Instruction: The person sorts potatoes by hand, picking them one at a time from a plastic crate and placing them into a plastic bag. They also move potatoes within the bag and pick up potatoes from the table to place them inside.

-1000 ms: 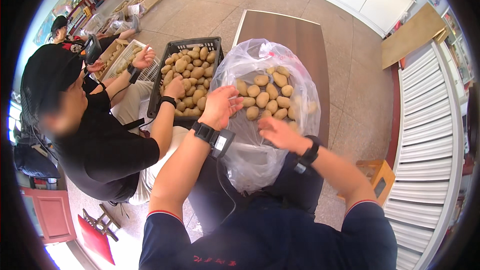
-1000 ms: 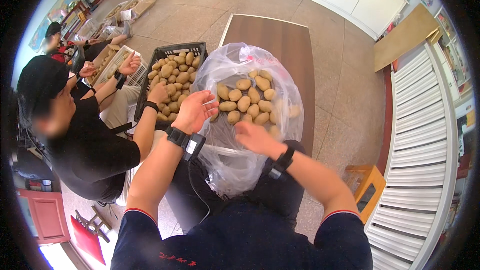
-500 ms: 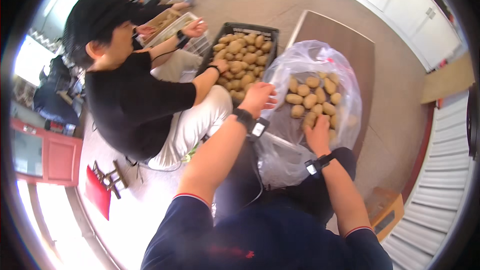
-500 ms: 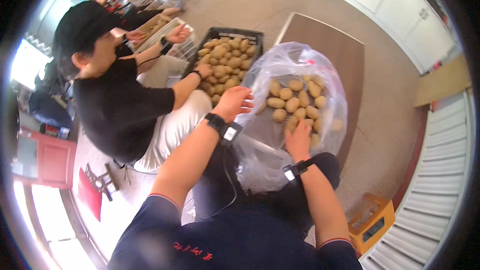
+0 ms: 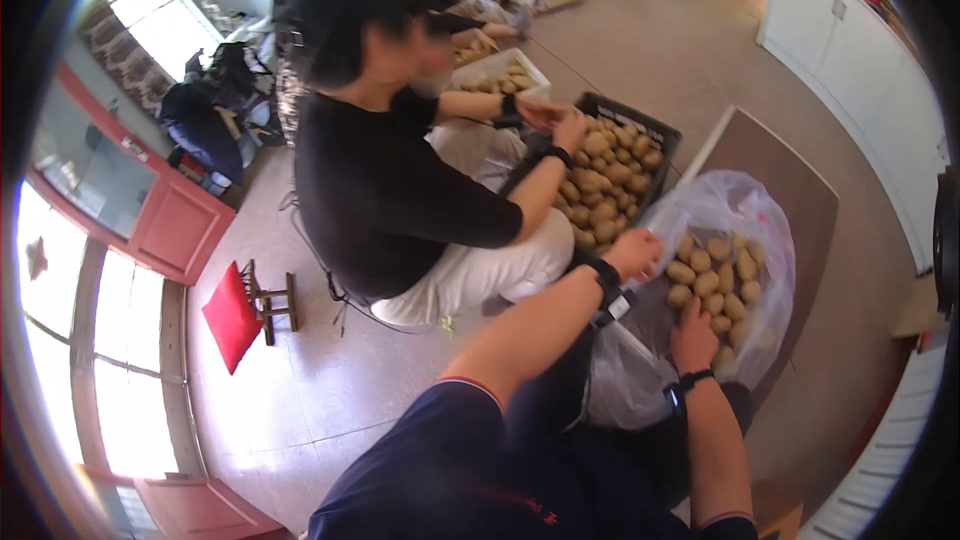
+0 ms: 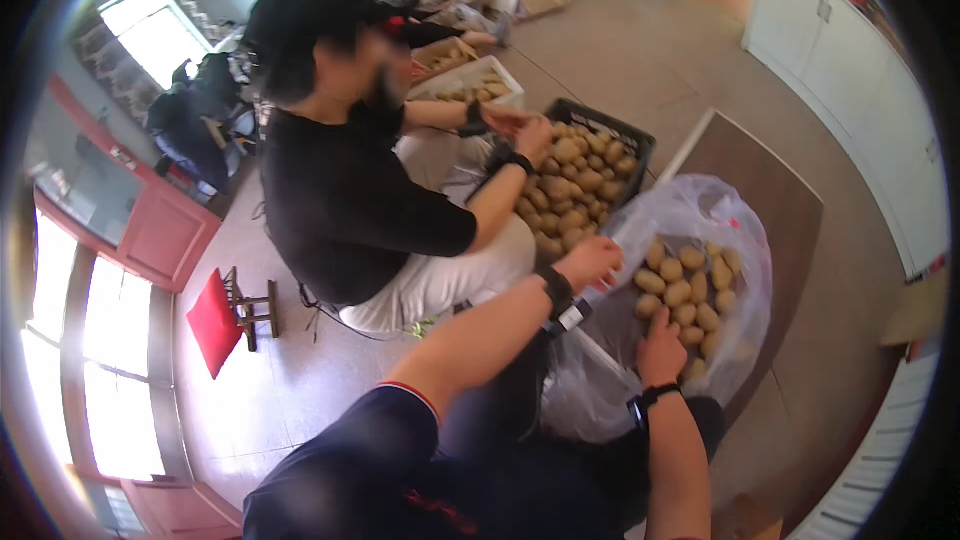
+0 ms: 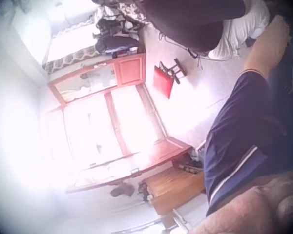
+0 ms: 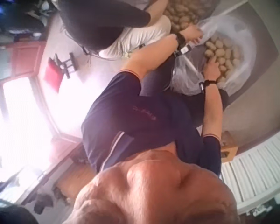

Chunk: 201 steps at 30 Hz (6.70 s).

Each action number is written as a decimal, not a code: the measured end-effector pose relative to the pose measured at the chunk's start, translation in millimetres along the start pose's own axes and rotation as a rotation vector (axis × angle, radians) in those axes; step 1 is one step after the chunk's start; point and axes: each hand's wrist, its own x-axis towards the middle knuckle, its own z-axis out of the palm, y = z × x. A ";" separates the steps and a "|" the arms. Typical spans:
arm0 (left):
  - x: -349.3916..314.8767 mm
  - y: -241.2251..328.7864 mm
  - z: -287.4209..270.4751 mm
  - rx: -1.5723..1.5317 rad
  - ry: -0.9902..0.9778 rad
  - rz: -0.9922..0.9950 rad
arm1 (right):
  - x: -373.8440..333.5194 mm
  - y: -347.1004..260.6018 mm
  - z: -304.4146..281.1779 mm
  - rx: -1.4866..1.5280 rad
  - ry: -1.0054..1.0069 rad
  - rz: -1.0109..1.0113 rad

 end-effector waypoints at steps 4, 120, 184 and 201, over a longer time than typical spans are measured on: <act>0.9 -0.6 10.4 0.074 -0.019 -0.020 | -2.0 8.6 2.5 -0.004 0.047 0.012; -2.9 0.5 -15.5 -0.333 -0.022 -0.024 | -43.1 20.9 19.4 0.212 0.088 0.222; 35.2 -17.1 -58.7 -0.521 0.180 -0.020 | 5.5 51.5 27.1 0.483 0.179 0.264; 41.2 -29.4 -71.0 -0.459 0.218 -0.092 | 4.9 48.2 14.4 0.425 0.076 0.162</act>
